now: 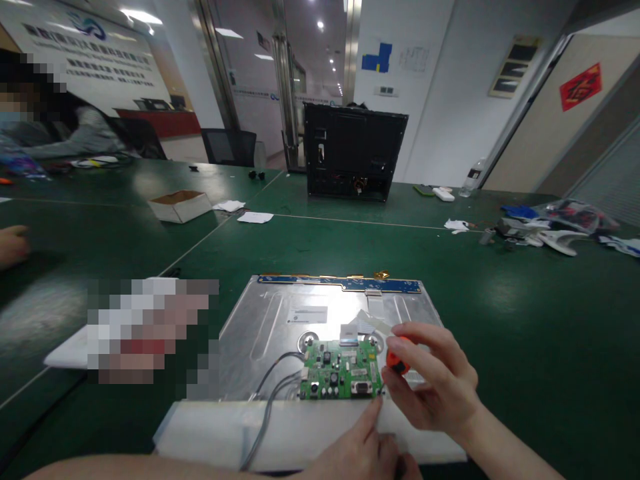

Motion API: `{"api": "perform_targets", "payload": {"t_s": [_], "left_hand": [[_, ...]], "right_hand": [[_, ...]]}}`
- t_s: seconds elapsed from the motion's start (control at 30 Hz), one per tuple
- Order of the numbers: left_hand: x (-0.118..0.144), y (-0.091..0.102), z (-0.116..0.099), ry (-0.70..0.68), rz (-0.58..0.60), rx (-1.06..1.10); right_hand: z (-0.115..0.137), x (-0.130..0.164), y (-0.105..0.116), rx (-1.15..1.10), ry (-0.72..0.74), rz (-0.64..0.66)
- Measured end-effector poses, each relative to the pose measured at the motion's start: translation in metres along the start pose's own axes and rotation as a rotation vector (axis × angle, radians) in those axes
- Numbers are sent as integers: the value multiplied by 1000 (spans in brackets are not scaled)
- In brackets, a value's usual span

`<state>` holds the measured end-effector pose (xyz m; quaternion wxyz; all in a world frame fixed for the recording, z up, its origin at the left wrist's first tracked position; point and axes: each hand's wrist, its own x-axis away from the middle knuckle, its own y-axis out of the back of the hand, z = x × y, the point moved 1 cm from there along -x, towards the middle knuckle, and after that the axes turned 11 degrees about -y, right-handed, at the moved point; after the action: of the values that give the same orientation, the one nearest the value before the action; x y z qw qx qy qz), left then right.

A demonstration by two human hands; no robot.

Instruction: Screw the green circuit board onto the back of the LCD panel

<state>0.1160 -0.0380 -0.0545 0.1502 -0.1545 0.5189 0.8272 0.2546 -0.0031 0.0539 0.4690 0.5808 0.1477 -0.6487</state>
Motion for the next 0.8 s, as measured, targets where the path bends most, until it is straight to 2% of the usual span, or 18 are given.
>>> {"api": "perform_targets", "payload": {"t_s": [0.2,0.67,0.8], "left_hand": [[-1,4,3,0,15,2],[1,0,0,-24,16,-23],[1,0,0,-11,-7,-25]], "right_hand": [[1,-4,1,-10,5,21],[-3,-1,-3,-248,-53,33],[-4,1,-2,-228,-41,48]]}}
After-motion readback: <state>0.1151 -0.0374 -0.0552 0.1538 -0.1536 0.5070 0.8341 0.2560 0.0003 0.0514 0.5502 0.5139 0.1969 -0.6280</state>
